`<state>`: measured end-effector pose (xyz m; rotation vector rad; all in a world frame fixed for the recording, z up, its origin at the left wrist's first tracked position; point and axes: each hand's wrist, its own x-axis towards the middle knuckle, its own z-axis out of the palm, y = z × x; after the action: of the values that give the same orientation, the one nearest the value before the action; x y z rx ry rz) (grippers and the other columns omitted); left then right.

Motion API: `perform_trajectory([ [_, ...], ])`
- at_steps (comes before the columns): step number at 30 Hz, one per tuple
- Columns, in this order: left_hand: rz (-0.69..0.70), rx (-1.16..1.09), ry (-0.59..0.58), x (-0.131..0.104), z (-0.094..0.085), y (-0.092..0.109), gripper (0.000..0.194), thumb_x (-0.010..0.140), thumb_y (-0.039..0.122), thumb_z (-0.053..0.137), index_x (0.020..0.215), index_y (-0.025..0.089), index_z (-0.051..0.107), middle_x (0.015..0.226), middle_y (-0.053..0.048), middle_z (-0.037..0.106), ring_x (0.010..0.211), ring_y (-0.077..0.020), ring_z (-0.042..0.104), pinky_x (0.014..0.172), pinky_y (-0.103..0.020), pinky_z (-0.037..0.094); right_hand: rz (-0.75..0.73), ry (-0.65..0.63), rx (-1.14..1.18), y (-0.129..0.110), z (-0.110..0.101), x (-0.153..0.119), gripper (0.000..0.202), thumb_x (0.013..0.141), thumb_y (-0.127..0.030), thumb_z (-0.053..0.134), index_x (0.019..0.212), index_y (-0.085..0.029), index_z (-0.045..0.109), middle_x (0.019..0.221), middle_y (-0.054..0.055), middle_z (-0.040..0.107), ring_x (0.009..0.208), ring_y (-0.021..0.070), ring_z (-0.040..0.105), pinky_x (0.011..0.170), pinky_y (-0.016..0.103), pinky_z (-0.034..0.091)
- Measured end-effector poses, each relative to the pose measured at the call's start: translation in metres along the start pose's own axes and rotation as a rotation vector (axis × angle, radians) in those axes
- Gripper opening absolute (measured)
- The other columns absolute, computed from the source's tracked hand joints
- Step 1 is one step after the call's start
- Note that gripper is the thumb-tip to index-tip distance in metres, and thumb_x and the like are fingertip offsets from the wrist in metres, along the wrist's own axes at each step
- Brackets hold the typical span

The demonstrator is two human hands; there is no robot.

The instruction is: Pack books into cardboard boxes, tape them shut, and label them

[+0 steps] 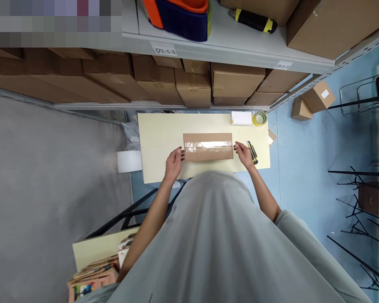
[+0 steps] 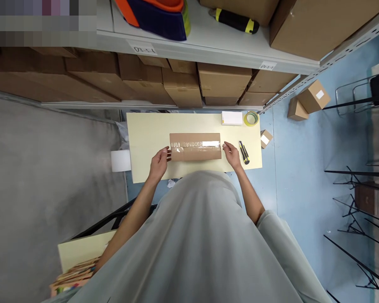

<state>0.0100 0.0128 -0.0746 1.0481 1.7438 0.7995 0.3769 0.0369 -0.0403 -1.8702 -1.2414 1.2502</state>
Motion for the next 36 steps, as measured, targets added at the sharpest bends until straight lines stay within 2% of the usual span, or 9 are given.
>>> perform_trajectory([
  [3, -0.106, -0.030, -0.014, -0.004, -0.003, -0.014, 0.058, 0.105, 0.057, 0.050, 0.142, 0.015, 0.068, 0.140, -0.021, 0.075, 0.114, -0.0257, 0.078, 0.105, -0.047, 0.064, 0.059, -0.043, 0.003, 0.015, -0.004, -0.010, 0.053, 0.103, -0.052, 0.061, 0.140, -0.016, 0.075, 0.131, 0.017, 0.082, 0.114, 0.0259, 0.080, 0.106, 0.047, 0.064],
  [5, -0.122, 0.012, -0.044, -0.008, -0.002, -0.019, 0.052, 0.100, 0.046, 0.058, 0.141, 0.017, 0.069, 0.144, -0.020, 0.074, 0.115, -0.0266, 0.078, 0.108, -0.049, 0.062, 0.073, -0.097, 0.005, 0.024, -0.002, -0.017, 0.052, 0.097, -0.044, 0.069, 0.141, -0.017, 0.075, 0.136, 0.018, 0.080, 0.115, 0.0263, 0.079, 0.106, 0.048, 0.064],
  [8, -0.128, 0.020, -0.150, -0.014, 0.006, -0.021, 0.051, 0.091, 0.032, 0.063, 0.139, 0.018, 0.069, 0.143, -0.016, 0.077, 0.122, -0.0280, 0.077, 0.112, -0.049, 0.061, 0.068, -0.200, 0.045, 0.032, 0.006, -0.025, 0.060, 0.089, -0.036, 0.075, 0.147, -0.021, 0.073, 0.145, 0.014, 0.077, 0.122, 0.0282, 0.077, 0.106, 0.048, 0.065],
  [11, -0.151, -0.007, -0.195, -0.019, 0.015, -0.018, 0.050, 0.086, 0.028, 0.066, 0.136, 0.018, 0.069, 0.136, -0.013, 0.079, 0.127, -0.0290, 0.075, 0.115, -0.048, 0.059, 0.054, -0.246, 0.072, 0.032, 0.012, -0.029, 0.063, 0.088, -0.034, 0.077, 0.150, -0.024, 0.071, 0.141, 0.009, 0.078, 0.128, 0.0295, 0.075, 0.107, 0.046, 0.065],
  [15, -0.123, 0.004, -0.168, -0.021, 0.018, -0.015, 0.048, 0.086, 0.033, 0.070, 0.132, 0.019, 0.070, 0.135, -0.014, 0.076, 0.129, -0.0314, 0.072, 0.113, -0.051, 0.060, 0.024, -0.226, 0.048, 0.027, 0.011, -0.032, 0.056, 0.091, -0.039, 0.075, 0.145, -0.027, 0.074, 0.133, 0.007, 0.081, 0.127, 0.0298, 0.075, 0.106, 0.046, 0.065],
  [18, -0.048, 0.041, -0.164, -0.021, 0.014, -0.010, 0.050, 0.086, 0.038, 0.075, 0.132, 0.021, 0.071, 0.132, -0.014, 0.069, 0.133, -0.0329, 0.068, 0.112, -0.052, 0.061, 0.002, -0.158, 0.009, 0.020, 0.007, -0.032, 0.051, 0.094, -0.048, 0.074, 0.140, -0.027, 0.077, 0.125, 0.008, 0.081, 0.122, 0.0292, 0.075, 0.101, 0.045, 0.066],
  [24, 0.087, 0.003, -0.106, -0.016, 0.006, 0.011, 0.055, 0.092, 0.044, 0.074, 0.142, 0.023, 0.071, 0.126, -0.010, 0.057, 0.128, -0.0275, 0.067, 0.116, -0.051, 0.059, -0.111, -0.061, -0.065, 0.000, 0.000, -0.020, 0.060, 0.097, -0.062, 0.072, 0.144, -0.024, 0.077, 0.116, 0.011, 0.071, 0.110, 0.0266, 0.075, 0.096, 0.043, 0.067],
  [29, 0.089, -0.021, -0.088, -0.009, 0.006, 0.025, 0.052, 0.095, 0.049, 0.074, 0.139, 0.022, 0.073, 0.120, -0.009, 0.056, 0.118, -0.0249, 0.068, 0.107, -0.046, 0.064, -0.164, -0.043, -0.074, -0.009, -0.004, -0.006, 0.063, 0.098, -0.068, 0.070, 0.135, -0.018, 0.082, 0.114, 0.012, 0.068, 0.104, 0.0261, 0.074, 0.096, 0.043, 0.068],
  [36, 0.071, -0.049, -0.085, -0.018, 0.007, 0.022, 0.059, 0.092, 0.052, 0.077, 0.143, 0.022, 0.071, 0.121, -0.010, 0.057, 0.118, -0.0257, 0.069, 0.104, -0.046, 0.066, -0.136, -0.044, 0.004, -0.003, -0.002, -0.014, 0.067, 0.092, -0.074, 0.075, 0.134, -0.022, 0.082, 0.116, 0.011, 0.068, 0.109, 0.0267, 0.073, 0.094, 0.043, 0.070],
])
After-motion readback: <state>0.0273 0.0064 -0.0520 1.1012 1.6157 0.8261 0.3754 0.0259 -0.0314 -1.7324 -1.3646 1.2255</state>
